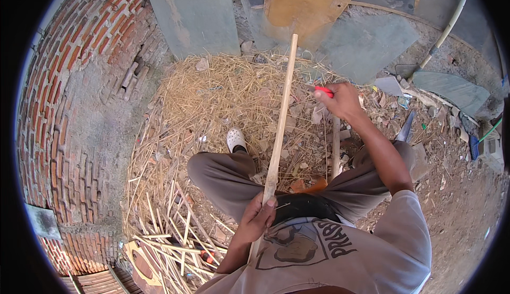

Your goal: The person sits cross-legged on the ground and uses a red utility knife to shave the surface of a long bamboo stick. They hold the stick with their left hand and repeatedly scrape the blade along its length to remove the outer layer, creating thin strips of bamboo waste.

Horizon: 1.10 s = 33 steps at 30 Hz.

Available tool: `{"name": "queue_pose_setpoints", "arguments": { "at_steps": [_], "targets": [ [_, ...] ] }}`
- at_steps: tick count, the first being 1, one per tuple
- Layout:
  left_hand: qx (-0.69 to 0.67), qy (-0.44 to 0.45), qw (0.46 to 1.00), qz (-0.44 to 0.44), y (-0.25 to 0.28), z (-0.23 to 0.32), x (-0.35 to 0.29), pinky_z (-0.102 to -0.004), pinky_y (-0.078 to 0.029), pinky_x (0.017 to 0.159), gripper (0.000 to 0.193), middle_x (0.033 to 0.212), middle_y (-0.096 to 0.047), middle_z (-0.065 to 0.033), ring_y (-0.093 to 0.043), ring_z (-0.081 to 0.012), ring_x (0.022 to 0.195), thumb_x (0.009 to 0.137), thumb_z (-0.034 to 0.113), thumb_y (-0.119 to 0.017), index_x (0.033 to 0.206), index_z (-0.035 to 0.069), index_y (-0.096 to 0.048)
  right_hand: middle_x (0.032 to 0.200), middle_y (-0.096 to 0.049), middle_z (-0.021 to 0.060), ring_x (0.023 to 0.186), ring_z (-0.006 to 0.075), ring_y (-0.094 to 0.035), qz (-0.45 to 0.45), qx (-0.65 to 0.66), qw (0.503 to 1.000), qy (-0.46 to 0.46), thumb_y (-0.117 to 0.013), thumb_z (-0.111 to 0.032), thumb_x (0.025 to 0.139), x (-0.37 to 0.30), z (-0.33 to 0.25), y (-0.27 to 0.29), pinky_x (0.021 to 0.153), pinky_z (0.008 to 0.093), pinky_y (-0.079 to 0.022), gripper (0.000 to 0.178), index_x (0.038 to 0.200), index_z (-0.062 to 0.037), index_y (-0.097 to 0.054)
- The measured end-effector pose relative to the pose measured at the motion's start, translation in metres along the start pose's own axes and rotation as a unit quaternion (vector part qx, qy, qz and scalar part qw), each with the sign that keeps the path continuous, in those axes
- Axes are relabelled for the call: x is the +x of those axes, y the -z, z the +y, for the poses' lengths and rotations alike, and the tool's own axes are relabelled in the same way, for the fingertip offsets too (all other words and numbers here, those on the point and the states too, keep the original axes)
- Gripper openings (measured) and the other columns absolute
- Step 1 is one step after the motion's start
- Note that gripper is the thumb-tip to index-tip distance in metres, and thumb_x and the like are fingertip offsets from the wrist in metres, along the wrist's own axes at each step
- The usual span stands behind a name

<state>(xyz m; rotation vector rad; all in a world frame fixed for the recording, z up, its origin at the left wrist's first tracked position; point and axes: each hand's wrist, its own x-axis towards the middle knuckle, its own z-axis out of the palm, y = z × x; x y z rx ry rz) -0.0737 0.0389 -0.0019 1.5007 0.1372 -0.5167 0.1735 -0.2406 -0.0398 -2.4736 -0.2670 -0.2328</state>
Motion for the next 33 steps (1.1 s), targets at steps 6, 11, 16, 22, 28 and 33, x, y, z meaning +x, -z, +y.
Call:
{"name": "queue_pose_setpoints", "arguments": {
  "at_steps": [6,11,16,22,28,33],
  "targets": [
    [0.015,-0.028,0.999,0.003,-0.007,0.016,0.026,-0.0197,-0.033,0.042,0.029,0.059,-0.044,0.0021,-0.038,-0.0045,0.043,0.106,0.032,-0.038,0.095,0.007,-0.048,0.05,-0.057,0.0091,0.046,0.0284,-0.06,-0.065,-0.001,0.969,0.239,-0.064,-0.079,0.068,-0.065,-0.067,-0.025,0.047,0.0399,-0.047,0.072,0.057,-0.007,-0.063],
    [0.033,-0.033,0.999,0.008,-0.016,0.026,0.029,-0.0203,-0.032,0.042,0.029,0.059,-0.042,0.0027,-0.038,-0.0044,0.044,0.106,0.03,-0.037,0.092,0.007,-0.047,0.05,-0.054,0.0081,0.046,0.0297,-0.056,0.006,-0.016,0.967,0.253,-0.069,-0.073,0.067,-0.048,-0.047,-0.021,0.049,0.04,-0.044,0.068,0.055,-0.0075,-0.058],
    [0.026,-0.049,0.997,-0.056,-0.029,0.022,0.024,-0.0208,-0.031,0.042,0.026,0.059,-0.041,0.0034,-0.036,-0.0041,0.044,0.106,0.028,-0.038,0.092,0.007,-0.046,0.049,-0.055,0.0116,0.052,0.0338,-0.06,0.031,-0.04,0.999,-0.005,-0.061,-0.073,0.075,0.007,0.007,-0.009,0.054,0.0435,-0.048,0.07,0.062,-0.0048,-0.064],
    [-0.026,-0.012,0.999,-0.023,-0.02,0.014,0.024,-0.0208,-0.03,0.041,0.027,0.058,-0.041,0.0017,-0.037,-0.0062,0.045,0.106,0.028,-0.038,0.094,0.006,-0.047,0.049,-0.054,0.0121,0.052,0.0331,-0.061,-0.034,-0.032,0.996,0.073,-0.06,-0.075,0.076,-0.028,-0.025,-0.015,0.052,0.0433,-0.047,0.069,0.063,-0.0071,-0.066],
    [-0.146,-0.038,0.987,-0.051,-0.011,0.015,0.033,-0.0211,-0.031,0.042,0.03,0.057,-0.04,0.0,-0.037,-0.0079,0.044,0.107,0.03,-0.034,0.097,0.004,-0.046,0.051,-0.055,0.0086,0.048,0.0295,-0.057,-0.039,0.003,0.966,0.257,-0.068,-0.076,0.065,-0.064,-0.058,-0.022,0.048,0.04,-0.043,0.07,0.056,-0.0075,-0.059],
    [-0.153,-0.029,0.986,-0.053,-0.01,0.015,0.035,-0.0214,-0.032,0.042,0.027,0.057,-0.039,0.0002,-0.036,-0.0081,0.045,0.107,0.028,-0.034,0.098,0.004,-0.045,0.051,-0.053,0.0066,0.047,0.0279,-0.056,-0.025,-0.024,0.963,0.266,-0.069,-0.077,0.061,-0.055,-0.052,-0.029,0.048,0.0384,-0.043,0.071,0.053,-0.008,-0.054]
  ]
}}
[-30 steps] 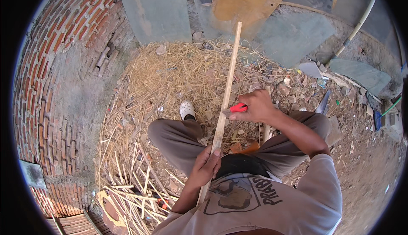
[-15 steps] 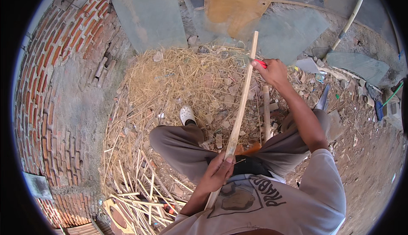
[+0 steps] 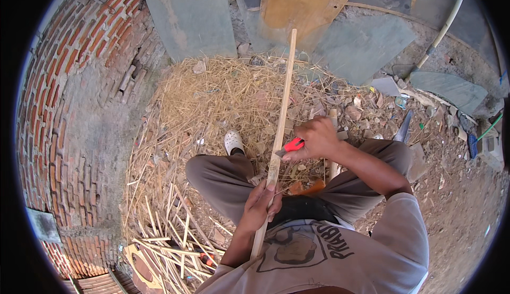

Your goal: The person sits cross-legged on the ground and uses a red utility knife to shave the surface of a long bamboo stick. They hold the stick with their left hand and repeatedly scrape the blade along its length to remove the outer layer, creating thin strips of bamboo waste.

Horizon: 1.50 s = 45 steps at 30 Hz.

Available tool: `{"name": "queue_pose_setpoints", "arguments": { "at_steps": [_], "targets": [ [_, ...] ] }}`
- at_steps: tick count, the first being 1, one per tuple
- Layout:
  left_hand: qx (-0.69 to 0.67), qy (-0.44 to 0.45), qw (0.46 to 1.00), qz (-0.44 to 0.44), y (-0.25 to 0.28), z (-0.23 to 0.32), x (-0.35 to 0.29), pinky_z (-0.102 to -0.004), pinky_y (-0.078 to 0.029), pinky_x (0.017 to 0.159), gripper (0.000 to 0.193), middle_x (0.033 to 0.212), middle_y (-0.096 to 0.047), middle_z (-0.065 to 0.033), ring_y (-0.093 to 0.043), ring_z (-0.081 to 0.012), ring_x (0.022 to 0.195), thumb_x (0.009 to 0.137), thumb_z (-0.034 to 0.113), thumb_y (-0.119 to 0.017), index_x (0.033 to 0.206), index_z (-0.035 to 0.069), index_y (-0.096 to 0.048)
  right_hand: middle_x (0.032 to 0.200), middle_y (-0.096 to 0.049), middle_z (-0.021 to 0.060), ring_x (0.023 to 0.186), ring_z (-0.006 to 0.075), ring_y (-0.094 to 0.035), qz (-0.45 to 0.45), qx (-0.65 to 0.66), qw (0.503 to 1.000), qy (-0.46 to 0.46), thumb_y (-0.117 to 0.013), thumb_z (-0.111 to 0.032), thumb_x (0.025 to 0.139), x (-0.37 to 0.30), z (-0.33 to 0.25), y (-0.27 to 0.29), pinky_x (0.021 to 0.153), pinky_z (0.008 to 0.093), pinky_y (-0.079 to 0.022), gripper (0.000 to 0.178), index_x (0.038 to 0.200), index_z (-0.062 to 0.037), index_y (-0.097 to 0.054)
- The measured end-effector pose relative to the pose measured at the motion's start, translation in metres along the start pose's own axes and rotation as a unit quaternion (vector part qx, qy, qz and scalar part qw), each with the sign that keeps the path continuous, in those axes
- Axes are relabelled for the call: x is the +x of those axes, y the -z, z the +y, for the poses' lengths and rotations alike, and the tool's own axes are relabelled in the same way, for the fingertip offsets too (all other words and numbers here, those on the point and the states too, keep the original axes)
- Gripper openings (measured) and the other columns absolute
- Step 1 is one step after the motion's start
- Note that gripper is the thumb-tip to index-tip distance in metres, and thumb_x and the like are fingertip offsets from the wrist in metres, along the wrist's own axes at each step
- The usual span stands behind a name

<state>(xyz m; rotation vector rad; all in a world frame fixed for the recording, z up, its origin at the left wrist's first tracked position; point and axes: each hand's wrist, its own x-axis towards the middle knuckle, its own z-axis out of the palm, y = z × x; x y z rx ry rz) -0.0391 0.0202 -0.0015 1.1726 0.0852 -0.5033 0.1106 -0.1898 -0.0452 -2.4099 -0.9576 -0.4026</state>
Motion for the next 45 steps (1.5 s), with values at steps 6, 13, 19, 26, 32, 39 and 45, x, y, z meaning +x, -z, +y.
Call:
{"name": "queue_pose_setpoints", "arguments": {
  "at_steps": [6,13,19,26,32,39,45],
  "targets": [
    [0.004,0.002,1.0,0.009,-0.001,0.002,0.004,-0.0209,-0.031,0.042,0.026,0.058,-0.038,0.0006,-0.036,-0.0077,0.045,0.107,0.027,-0.035,0.097,0.005,-0.044,0.051,-0.054,0.0071,0.048,0.0282,-0.058,0.029,-0.011,0.999,-0.005,-0.068,-0.078,0.063,0.004,0.011,-0.004,0.049,0.0394,-0.044,0.071,0.055,-0.0084,-0.057],
    [-0.002,0.045,0.999,-0.008,-0.004,-0.006,-0.001,-0.0212,-0.031,0.041,0.025,0.057,-0.036,0.0002,-0.034,-0.0087,0.045,0.106,0.028,-0.037,0.096,0.006,-0.044,0.051,-0.058,0.0139,0.051,0.0331,-0.062,0.028,-0.016,0.981,-0.189,-0.059,-0.076,0.075,0.008,0.052,0.0,0.051,0.0422,-0.049,0.071,0.062,-0.0073,-0.067],
    [-0.132,0.066,0.988,-0.04,-0.003,-0.003,-0.003,-0.0222,-0.029,0.041,0.026,0.056,-0.036,-0.0007,-0.032,-0.0093,0.043,0.106,0.03,-0.039,0.094,0.007,-0.043,0.05,-0.053,0.0132,0.05,0.0357,-0.057,0.03,-0.017,0.984,-0.174,-0.058,-0.073,0.077,0.008,0.049,-0.001,0.052,0.045,-0.045,0.068,0.063,-0.0065,-0.065],
    [-0.094,0.094,0.988,-0.077,-0.003,-0.011,-0.017,-0.0215,-0.03,0.042,0.027,0.056,-0.037,0.0002,-0.034,-0.008,0.044,0.106,0.033,-0.038,0.094,0.009,-0.04,0.059,-0.061,0.0168,0.061,0.0387,-0.063,0.061,-0.036,0.955,-0.287,-0.054,-0.075,0.079,0.025,0.121,0.013,0.062,0.0475,-0.05,0.072,0.074,-0.0061,-0.071],
    [-0.085,0.109,0.984,-0.116,-0.002,-0.02,-0.037,-0.0215,-0.031,0.043,0.028,0.056,-0.037,0.0008,-0.035,-0.0073,0.044,0.105,0.035,-0.038,0.095,0.009,-0.04,0.065,-0.062,0.022,0.071,0.0405,-0.064,0.077,-0.04,0.95,-0.301,-0.047,-0.075,0.084,0.027,0.161,0.024,0.069,0.0503,-0.048,0.077,0.069,-0.0017,-0.068],
    [-0.02,0.117,0.989,-0.093,0.005,-0.027,-0.055,-0.0231,-0.032,0.046,0.031,0.053,-0.039,-0.0005,-0.036,-0.0088,0.043,0.103,0.037,-0.044,0.097,0.007,-0.044,0.063,-0.06,0.0237,0.067,0.0386,-0.063,0.165,0.039,0.852,-0.495,-0.036,-0.078,0.086,0.016,0.225,0.041,0.067,0.0488,-0.046,0.087,0.064,0.0025,-0.062],
    [-0.107,0.081,0.991,-0.032,0.007,-0.017,-0.028,-0.025,-0.03,0.043,0.031,0.05,-0.038,-0.0024,-0.033,-0.0113,0.037,0.101,0.036,-0.048,0.09,0.008,-0.043,0.053,-0.055,0.0148,0.052,0.0369,-0.058,0.058,0.056,0.983,-0.163,-0.054,-0.074,0.08,0.009,0.073,-0.003,0.053,0.0454,-0.046,0.073,0.061,-0.004,-0.061]
  ]
}}
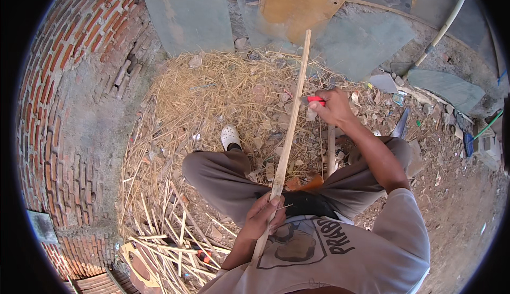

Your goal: The person sits cross-legged on the ground and uses a red utility knife to shave the surface of a long bamboo stick. They hold the stick with their left hand and repeatedly scrape the blade along its length to remove the outer layer, creating thin strips of bamboo waste.

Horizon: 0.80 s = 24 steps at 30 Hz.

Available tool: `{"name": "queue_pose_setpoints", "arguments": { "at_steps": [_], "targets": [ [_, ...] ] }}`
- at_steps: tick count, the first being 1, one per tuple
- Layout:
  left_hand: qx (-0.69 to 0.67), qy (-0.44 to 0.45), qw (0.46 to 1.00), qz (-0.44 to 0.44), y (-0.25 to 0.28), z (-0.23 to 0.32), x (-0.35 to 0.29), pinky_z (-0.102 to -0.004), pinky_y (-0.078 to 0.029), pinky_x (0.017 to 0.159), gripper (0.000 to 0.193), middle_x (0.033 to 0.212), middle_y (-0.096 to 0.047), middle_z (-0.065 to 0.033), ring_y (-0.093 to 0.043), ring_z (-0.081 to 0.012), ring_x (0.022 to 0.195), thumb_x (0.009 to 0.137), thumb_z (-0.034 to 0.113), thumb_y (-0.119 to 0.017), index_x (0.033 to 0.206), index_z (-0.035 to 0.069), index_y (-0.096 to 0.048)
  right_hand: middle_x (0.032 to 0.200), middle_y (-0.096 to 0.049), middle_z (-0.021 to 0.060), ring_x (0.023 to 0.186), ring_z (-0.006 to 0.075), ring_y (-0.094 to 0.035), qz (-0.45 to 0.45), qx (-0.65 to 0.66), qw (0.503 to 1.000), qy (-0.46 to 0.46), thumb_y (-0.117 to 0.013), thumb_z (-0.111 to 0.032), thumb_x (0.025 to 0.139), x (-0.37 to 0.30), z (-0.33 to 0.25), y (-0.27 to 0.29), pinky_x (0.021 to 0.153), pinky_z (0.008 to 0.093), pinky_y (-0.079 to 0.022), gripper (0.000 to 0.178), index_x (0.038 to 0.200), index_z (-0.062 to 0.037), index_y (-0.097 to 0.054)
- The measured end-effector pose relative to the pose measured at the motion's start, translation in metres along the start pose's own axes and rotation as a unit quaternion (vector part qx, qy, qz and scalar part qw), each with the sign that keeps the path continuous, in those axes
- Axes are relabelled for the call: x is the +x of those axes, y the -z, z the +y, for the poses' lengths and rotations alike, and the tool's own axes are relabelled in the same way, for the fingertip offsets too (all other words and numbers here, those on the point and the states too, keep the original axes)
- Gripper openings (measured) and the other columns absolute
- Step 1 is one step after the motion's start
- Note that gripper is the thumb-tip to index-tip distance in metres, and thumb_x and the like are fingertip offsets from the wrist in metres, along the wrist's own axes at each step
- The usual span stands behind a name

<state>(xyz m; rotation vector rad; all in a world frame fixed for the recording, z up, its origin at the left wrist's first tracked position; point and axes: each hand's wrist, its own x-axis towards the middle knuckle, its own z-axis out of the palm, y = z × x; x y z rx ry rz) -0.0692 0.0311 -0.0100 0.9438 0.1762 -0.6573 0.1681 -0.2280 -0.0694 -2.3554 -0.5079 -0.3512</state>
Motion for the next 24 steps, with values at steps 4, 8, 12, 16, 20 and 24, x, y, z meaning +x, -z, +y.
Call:
{"name": "queue_pose_setpoints", "arguments": {
  "at_steps": [4,8,12,16,20,24],
  "targets": [
    [-0.068,-0.006,0.997,-0.024,-0.003,0.007,0.009,-0.0239,-0.027,0.039,0.029,0.053,-0.036,-0.0018,-0.033,-0.0099,0.04,0.104,0.033,-0.043,0.09,0.007,-0.043,0.053,-0.051,0.0104,0.051,0.0346,-0.057,-0.066,0.037,0.985,0.154,-0.062,-0.074,0.073,-0.035,-0.05,-0.01,0.05,0.0434,-0.043,0.069,0.062,-0.0067,-0.059],
    [-0.14,0.003,0.99,-0.018,-0.011,0.011,0.013,-0.0248,-0.024,0.042,0.029,0.05,-0.034,-0.0003,-0.029,-0.0097,0.038,0.103,0.035,-0.044,0.089,0.009,-0.044,0.052,-0.052,0.0104,0.05,0.0339,-0.057,-0.045,0.053,0.989,0.132,-0.064,-0.073,0.072,-0.034,-0.059,-0.009,0.048,0.0423,-0.044,0.067,0.061,-0.0064,-0.06],
    [-0.207,0.02,0.977,-0.048,-0.009,0.006,0.021,-0.025,-0.025,0.045,0.028,0.048,-0.033,0.0019,-0.029,-0.0098,0.036,0.102,0.036,-0.044,0.089,0.012,-0.045,0.05,-0.051,0.0109,0.048,0.0332,-0.057,0.006,0.004,0.996,0.084,-0.062,-0.072,0.075,-0.011,-0.032,-0.001,0.046,0.0416,-0.044,0.067,0.061,-0.0058,-0.061],
    [-0.229,0.015,0.972,-0.042,-0.004,0.005,0.024,-0.0256,-0.025,0.048,0.026,0.048,-0.034,0.0023,-0.028,-0.0099,0.036,0.102,0.036,-0.043,0.09,0.013,-0.045,0.05,-0.052,0.0091,0.046,0.0316,-0.057,-0.04,-0.017,0.99,0.134,-0.064,-0.074,0.07,-0.033,-0.063,-0.006,0.046,0.0412,-0.044,0.069,0.059,-0.0065,-0.06],
    [-0.22,0.024,0.975,-0.016,-0.011,0.008,0.019,-0.0261,-0.025,0.048,0.026,0.048,-0.035,0.002,-0.029,-0.0099,0.036,0.103,0.036,-0.042,0.09,0.013,-0.044,0.048,-0.052,0.0088,0.045,0.03,-0.057,-0.019,-0.037,0.988,0.148,-0.064,-0.076,0.07,-0.03,-0.06,-0.005,0.045,0.0402,-0.044,0.07,0.057,-0.0075,-0.06],
    [-0.174,0.02,0.984,-0.013,-0.016,0.013,0.02,-0.0261,-0.025,0.048,0.027,0.049,-0.035,0.0016,-0.029,-0.0102,0.036,0.103,0.035,-0.042,0.09,0.012,-0.043,0.047,-0.053,0.0083,0.044,0.0278,-0.058,-0.007,-0.085,0.996,0.033,-0.066,-0.076,0.068,-0.011,-0.033,-0.001,0.045,0.0393,-0.045,0.068,0.056,-0.009,-0.062]
  ]
}}
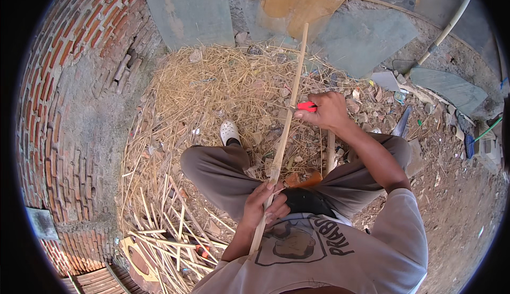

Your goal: The person sits cross-legged on the ground and uses a red utility knife to shave the surface of a long bamboo stick. They hold the stick with their left hand and repeatedly scrape the blade along its length to remove the outer layer, creating thin strips of bamboo waste.

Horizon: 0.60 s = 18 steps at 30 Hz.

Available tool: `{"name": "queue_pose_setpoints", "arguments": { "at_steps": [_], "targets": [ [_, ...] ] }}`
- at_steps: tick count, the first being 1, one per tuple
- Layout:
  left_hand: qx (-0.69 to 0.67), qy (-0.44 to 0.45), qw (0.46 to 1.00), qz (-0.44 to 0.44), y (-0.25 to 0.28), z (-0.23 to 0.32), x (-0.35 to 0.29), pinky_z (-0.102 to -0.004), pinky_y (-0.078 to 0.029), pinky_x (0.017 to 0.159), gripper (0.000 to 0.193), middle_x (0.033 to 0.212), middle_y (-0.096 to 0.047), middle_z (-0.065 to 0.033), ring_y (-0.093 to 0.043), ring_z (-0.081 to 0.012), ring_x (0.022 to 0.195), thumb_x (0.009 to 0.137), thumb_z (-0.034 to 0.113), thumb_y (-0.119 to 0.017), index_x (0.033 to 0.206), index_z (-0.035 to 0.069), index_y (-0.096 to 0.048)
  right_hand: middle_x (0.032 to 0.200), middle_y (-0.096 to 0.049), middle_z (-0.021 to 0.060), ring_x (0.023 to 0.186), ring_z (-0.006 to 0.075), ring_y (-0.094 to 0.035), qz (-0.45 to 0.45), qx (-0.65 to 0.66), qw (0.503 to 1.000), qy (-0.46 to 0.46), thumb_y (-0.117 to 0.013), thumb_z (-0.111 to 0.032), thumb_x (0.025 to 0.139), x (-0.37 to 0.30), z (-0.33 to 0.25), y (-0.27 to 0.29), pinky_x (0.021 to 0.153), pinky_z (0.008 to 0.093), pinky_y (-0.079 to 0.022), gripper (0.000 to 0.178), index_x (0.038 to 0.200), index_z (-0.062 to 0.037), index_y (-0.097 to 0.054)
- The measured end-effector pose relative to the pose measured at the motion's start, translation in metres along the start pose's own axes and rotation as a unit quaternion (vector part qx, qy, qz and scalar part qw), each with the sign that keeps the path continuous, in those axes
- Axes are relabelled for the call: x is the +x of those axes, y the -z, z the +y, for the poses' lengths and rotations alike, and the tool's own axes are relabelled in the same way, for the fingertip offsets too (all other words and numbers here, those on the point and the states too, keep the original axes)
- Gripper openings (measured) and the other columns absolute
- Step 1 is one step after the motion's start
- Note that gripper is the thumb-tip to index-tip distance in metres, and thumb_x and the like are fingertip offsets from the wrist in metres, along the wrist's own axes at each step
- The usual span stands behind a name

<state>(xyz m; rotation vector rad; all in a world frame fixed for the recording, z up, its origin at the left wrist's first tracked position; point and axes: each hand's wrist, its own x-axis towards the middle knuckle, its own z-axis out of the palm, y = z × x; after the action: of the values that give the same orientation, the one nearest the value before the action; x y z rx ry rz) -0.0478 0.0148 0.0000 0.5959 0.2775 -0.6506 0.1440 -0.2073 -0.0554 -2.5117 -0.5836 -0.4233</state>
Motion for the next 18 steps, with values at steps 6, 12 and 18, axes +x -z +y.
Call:
{"name": "queue_pose_setpoints", "arguments": {
  "at_steps": [6,12,18],
  "targets": [
    [-0.002,-0.016,1.0,-0.002,0.007,0.0,-0.002,-0.0256,-0.025,0.047,0.028,0.049,-0.035,0.0014,-0.029,-0.0104,0.036,0.103,0.035,-0.041,0.09,0.011,-0.043,0.051,-0.055,0.0082,0.046,0.0289,-0.059,-0.04,0.059,0.993,0.099,-0.068,-0.075,0.066,-0.026,-0.041,0.002,0.046,0.0403,-0.045,0.067,0.059,-0.0086,-0.062],
    [-0.005,-0.018,1.0,0.017,0.008,0.0,0.002,-0.0253,-0.024,0.046,0.028,0.049,-0.033,0.0011,-0.028,-0.01,0.036,0.104,0.035,-0.041,0.093,0.01,-0.045,0.05,-0.052,0.0086,0.047,0.0297,-0.057,-0.011,0.046,0.988,0.148,-0.068,-0.076,0.065,-0.018,-0.032,-0.005,0.049,0.0413,-0.045,0.07,0.056,-0.0077,-0.055],
    [0.034,0.002,0.999,0.006,0.001,-0.001,-0.004,-0.0243,-0.025,0.044,0.027,0.05,-0.032,0.0015,-0.028,-0.0095,0.038,0.104,0.035,-0.042,0.094,0.009,-0.044,0.053,-0.056,0.0138,0.057,0.0362,-0.061,-0.019,0.017,0.995,-0.1,-0.058,-0.075,0.076,0.02,0.013,-0.003,0.057,0.0447,-0.048,0.07,0.064,-0.0055,-0.063]
  ]
}}
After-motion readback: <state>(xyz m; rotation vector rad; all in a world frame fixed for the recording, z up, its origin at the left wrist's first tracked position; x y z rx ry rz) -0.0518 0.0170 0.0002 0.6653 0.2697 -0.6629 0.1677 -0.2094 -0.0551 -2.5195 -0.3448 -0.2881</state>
